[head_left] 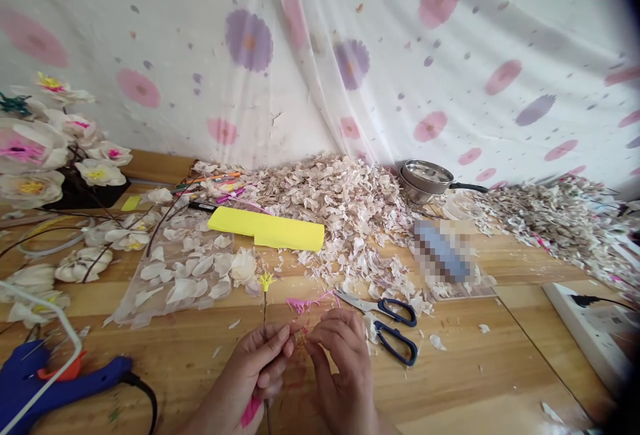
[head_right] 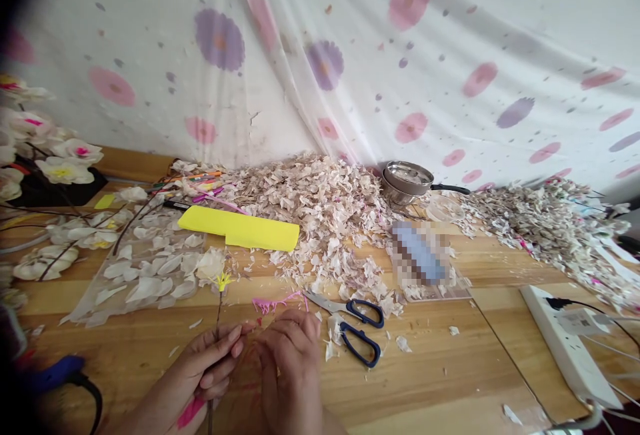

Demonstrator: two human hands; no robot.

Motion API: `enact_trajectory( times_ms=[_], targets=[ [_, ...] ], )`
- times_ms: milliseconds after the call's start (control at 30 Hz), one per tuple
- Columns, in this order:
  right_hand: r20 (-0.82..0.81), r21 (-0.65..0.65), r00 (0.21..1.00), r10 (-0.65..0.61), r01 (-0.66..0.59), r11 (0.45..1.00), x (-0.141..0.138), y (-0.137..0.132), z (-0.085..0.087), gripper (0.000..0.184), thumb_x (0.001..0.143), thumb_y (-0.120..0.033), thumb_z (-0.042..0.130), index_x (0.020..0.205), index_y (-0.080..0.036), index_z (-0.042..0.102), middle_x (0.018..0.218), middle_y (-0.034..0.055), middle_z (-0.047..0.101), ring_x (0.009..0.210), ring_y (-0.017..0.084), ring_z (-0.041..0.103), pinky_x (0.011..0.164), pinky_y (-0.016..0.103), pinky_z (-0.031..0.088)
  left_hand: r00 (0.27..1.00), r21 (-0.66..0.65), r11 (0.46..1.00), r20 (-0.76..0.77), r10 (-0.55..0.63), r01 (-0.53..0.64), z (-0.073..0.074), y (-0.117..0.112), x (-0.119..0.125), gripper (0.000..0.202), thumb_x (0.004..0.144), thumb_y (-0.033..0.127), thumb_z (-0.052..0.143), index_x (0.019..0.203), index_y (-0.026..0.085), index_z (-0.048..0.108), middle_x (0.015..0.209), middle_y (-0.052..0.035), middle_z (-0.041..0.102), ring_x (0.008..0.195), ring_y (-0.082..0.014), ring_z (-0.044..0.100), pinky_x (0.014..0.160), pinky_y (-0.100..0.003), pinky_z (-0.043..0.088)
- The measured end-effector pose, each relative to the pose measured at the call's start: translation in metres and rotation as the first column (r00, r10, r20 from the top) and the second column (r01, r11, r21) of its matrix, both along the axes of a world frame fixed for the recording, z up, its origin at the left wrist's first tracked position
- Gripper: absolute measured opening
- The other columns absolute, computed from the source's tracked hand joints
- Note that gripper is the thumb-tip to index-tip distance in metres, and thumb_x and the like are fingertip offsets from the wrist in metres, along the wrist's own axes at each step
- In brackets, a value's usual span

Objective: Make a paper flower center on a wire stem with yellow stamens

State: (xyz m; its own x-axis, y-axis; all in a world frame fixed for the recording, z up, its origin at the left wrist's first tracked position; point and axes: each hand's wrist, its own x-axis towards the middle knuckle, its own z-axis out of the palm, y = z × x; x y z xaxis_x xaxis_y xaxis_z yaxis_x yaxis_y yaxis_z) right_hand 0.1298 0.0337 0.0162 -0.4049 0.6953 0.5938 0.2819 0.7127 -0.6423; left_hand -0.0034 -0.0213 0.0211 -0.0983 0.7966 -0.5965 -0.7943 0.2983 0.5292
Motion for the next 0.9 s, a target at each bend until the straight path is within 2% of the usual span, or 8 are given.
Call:
enact_trajectory(
  times_ms=[167, 400, 633, 900],
  targets=[
    [0.029, 0.110, 0.997, -0.064, 0.061, 0.992, 0.001, -0.001, 0.001, 0.015, 0.083, -0.007, 0.059, 0.086, -0.021, 0.061, 0.074, 0.0012, 0.066, 0.078, 0.021, 0.057, 0.074, 0.036, 0.037, 0.997, 0.023, 0.996, -0.013, -0.080, 0.081, 0.002, 0.000, 0.000, 0.033, 0.050, 0.034, 0.089, 0.065, 0.012, 0.069, 0.057, 0.0029, 0.053, 0.039, 0.0018, 0.023, 0.038, -0.014, 0.014],
    [0.015, 0.085, 0.998, -0.066, 0.064, 0.994, 0.002, 0.001, 0.003, 0.018, 0.082, -0.003, 0.059, 0.084, -0.020, 0.062, 0.074, 0.0003, 0.065, 0.078, 0.020, 0.054, 0.074, 0.035, 0.035, 0.997, -0.044, 0.996, 0.002, -0.082, 0.082, 0.010, 0.000, 0.002, 0.042, 0.040, 0.036, 0.093, 0.061, 0.012, 0.066, 0.056, 0.0017, 0.057, 0.037, 0.0023, 0.026, 0.039, -0.014, 0.011],
    [0.021, 0.078, 0.997, -0.081, 0.079, 0.994, 0.001, 0.000, 0.001, 0.017, 0.084, -0.004, 0.057, 0.080, -0.020, 0.059, 0.072, -0.0001, 0.063, 0.078, 0.019, 0.053, 0.075, 0.035, 0.034, 0.996, -0.049, 0.995, -0.024, -0.087, 0.086, 0.011, -0.001, 0.003, 0.045, 0.039, 0.039, 0.092, 0.062, 0.011, 0.064, 0.055, 0.0016, 0.056, 0.036, 0.0021, 0.027, 0.039, -0.014, 0.011],
    [0.112, 0.034, 0.991, -0.079, 0.076, 0.997, 0.000, -0.001, 0.001, 0.018, 0.085, -0.005, 0.048, 0.076, -0.020, 0.050, 0.075, 0.0012, 0.059, 0.077, 0.019, 0.052, 0.073, 0.034, 0.034, 0.992, -0.039, 0.994, -0.066, -0.105, 0.103, 0.006, -0.001, 0.004, 0.047, 0.041, 0.041, 0.091, 0.063, 0.012, 0.063, 0.056, 0.0011, 0.057, 0.036, 0.0020, 0.027, 0.040, -0.015, 0.010]
  ],
)
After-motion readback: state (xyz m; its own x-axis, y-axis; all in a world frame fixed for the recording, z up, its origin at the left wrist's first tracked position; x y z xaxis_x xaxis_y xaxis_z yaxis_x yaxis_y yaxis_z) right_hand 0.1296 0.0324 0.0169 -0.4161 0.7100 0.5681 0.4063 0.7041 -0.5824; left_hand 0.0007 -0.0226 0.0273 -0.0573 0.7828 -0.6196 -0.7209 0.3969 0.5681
